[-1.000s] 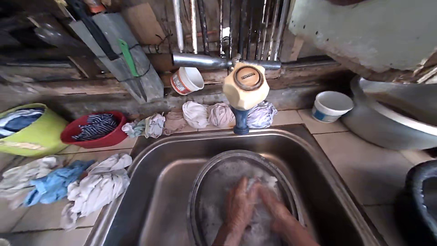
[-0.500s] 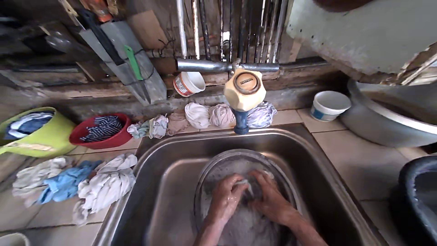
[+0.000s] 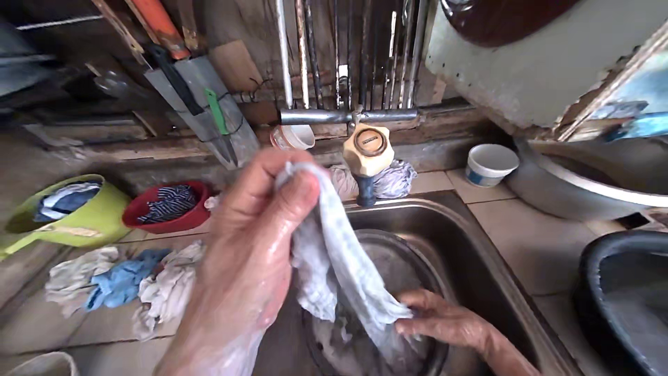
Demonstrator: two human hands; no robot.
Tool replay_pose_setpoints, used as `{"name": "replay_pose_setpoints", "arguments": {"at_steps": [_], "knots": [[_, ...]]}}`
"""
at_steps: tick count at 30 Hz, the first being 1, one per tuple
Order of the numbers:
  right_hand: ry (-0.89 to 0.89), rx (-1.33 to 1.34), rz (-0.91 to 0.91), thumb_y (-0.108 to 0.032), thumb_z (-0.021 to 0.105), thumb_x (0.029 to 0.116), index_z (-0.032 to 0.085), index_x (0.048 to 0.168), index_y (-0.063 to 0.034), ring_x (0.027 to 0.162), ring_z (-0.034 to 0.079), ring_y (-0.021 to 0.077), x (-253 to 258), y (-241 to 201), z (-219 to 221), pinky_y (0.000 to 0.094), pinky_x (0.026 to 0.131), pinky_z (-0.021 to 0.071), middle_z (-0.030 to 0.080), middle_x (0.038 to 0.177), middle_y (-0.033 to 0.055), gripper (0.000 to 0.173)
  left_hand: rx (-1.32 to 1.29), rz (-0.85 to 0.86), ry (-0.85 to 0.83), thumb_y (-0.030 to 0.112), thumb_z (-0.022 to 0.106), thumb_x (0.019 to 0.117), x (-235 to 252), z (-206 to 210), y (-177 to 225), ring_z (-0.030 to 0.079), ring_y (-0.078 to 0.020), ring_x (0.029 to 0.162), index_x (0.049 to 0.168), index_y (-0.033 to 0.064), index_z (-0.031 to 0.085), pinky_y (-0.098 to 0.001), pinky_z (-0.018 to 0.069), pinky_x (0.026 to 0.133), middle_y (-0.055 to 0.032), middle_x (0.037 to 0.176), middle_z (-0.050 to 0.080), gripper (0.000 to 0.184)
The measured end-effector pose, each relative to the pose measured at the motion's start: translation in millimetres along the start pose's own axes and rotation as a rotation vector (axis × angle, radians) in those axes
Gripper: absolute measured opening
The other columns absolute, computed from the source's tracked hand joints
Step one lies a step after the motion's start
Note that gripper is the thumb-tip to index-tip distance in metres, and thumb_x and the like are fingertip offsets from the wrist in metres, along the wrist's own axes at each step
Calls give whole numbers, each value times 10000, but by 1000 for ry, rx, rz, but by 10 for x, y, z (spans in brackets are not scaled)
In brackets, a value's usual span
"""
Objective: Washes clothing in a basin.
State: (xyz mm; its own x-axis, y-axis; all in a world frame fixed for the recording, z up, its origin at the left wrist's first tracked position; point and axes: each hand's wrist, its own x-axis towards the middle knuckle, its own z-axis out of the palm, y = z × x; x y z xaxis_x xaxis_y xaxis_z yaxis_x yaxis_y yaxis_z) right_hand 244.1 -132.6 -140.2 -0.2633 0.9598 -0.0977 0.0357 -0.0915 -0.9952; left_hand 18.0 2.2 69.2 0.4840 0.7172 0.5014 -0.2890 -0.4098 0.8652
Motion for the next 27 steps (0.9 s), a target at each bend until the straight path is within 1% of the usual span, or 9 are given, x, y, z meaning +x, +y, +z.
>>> {"name": "replay_pose_setpoints", "arguments": {"at_steps": [5,9,13,14,16,19,23,25,27], "knots": [[292,13,-249,-289,637,1004,679,1030,-155,864,632,-6,22,-288,4,219,796,544,678,917,-98,144,371,-544,-226,223,507,1060,-555,-173,-1157,681,-159,866,1169,104,644,-360,576,776,-61,994,705,211],[131,-496,326,-245,499,1076,589,1413,-127,1189,645,247,163,75,-74,477,1057,492,665,1306,124,368,721,-720,-662,156,682,958,-1032,6,-1852,572,-259,1322,1482,201,534,-485,476,1110,-95,1459,571,546],[15,-752,671,-225,535,1048,471,1508,-207,1246,599,409,398,530,213,645,1027,458,620,1363,186,464,848,-831,-834,365,759,899,-1389,370,-2184,239,-406,1539,1627,328,296,-585,318,1196,-123,1718,153,863],[10,-778,729,-203,531,1042,383,1575,-224,1264,587,427,429,574,274,652,1036,449,601,1393,204,554,864,-882,-867,382,714,939,-1427,421,-2244,214,-430,1544,1645,324,237,-604,300,1199,-144,1718,141,854],[-32,-782,858,-179,492,1061,265,1624,-179,1317,535,471,475,585,349,666,1070,412,543,1444,264,607,896,-934,-904,348,611,1016,-1496,472,-2337,416,-419,1454,1622,243,318,-605,374,1156,-192,1609,397,681],[58,-769,807,-267,556,1044,502,1469,-18,1379,479,440,632,655,285,627,1134,359,526,1462,264,497,909,-1102,-938,276,471,1092,-1328,519,-2275,527,-416,1360,1491,77,502,-630,412,1102,-221,1469,551,447],[260,-430,385,-103,620,971,668,1207,0,1029,667,253,646,201,26,454,948,535,691,1116,163,262,604,-770,-628,315,908,747,-853,415,-2110,636,-304,1189,1391,48,564,-515,505,1044,-169,1274,660,778],[287,-220,172,-94,602,975,692,1113,-32,902,663,126,570,-226,20,340,851,560,696,986,64,177,352,-663,-457,303,944,663,-892,338,-2196,667,-208,1128,1351,67,576,-433,549,1014,-107,1215,688,815],[370,29,42,-92,634,951,709,1037,-72,803,646,91,449,-632,58,290,755,559,686,883,26,116,382,-706,-439,312,926,687,-1036,228,-2281,665,-235,1143,1285,44,643,-462,528,1036,-132,1207,699,714]]}}
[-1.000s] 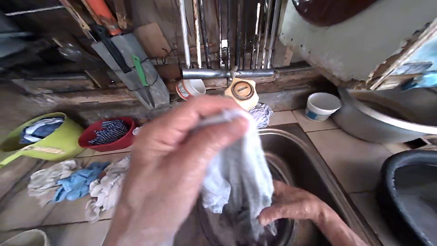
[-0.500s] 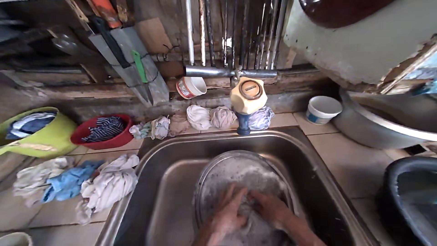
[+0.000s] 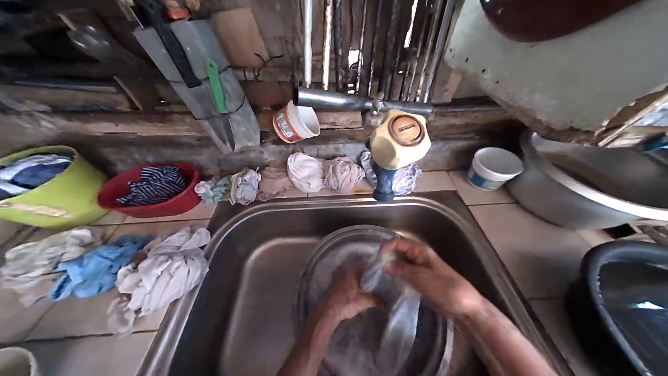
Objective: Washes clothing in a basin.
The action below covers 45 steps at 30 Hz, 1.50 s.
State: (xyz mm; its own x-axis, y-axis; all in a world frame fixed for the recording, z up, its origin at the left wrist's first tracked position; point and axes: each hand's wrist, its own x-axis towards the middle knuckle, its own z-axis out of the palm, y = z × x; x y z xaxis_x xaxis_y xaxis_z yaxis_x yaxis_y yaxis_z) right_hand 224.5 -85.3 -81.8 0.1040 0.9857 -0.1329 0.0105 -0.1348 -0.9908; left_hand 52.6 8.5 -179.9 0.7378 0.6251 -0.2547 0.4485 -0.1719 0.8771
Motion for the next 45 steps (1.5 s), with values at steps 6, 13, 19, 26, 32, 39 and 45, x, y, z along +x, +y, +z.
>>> {"name": "replay_pose_setpoints", "arguments": {"at_steps": [6,13,19,26,32,39,45], "knots": [[360,541,129,-428,638,944,576,1297,-78,960,705,181,-50,553,7,390,828,612,714,1074,99,502,-514,255,414,147,869,704,-124,240,147,653,-167,1176,1024,22,737,-342,580,976,-97,1332,654,369],[424,509,216,-108,308,1093,575,1139,14,848,661,53,-436,909,646,233,794,555,702,940,33,297,252,393,648,546,726,851,-21,708,364,688,-208,614,723,63,699,-415,576,546,-74,678,675,501],[476,570,274,-287,316,1120,550,1327,-33,914,686,101,65,715,683,292,809,579,703,1038,88,403,229,289,702,361,568,991,-122,589,388,671,-213,592,743,52,699,-424,557,550,-69,644,650,418],[-126,-663,443,-388,596,1021,607,1355,-104,1080,668,329,-109,777,70,555,957,517,692,1164,179,438,615,-127,74,506,538,1030,-56,-230,-15,564,-397,1303,1533,374,468,-601,483,1029,-155,1428,590,524],[-265,-1106,672,-219,526,1042,606,1341,-5,1290,545,472,-39,1178,281,651,1039,430,593,1359,279,377,756,-254,-229,246,540,1050,-115,217,-231,404,-475,1426,1564,292,425,-669,456,1025,-173,1605,385,528],[-50,-768,216,-201,567,1015,672,1299,-105,1078,676,317,91,428,11,557,968,512,710,1154,164,317,577,-284,-179,250,525,1044,-109,-229,290,604,-367,1257,1291,78,672,-575,468,1053,-192,1307,656,335],[188,-685,-411,-140,644,936,730,983,-191,628,592,4,-249,-893,52,224,551,520,666,771,-97,111,236,249,126,197,656,994,-631,-1037,1415,669,-108,798,1044,156,747,-370,576,728,11,891,709,111]]}}
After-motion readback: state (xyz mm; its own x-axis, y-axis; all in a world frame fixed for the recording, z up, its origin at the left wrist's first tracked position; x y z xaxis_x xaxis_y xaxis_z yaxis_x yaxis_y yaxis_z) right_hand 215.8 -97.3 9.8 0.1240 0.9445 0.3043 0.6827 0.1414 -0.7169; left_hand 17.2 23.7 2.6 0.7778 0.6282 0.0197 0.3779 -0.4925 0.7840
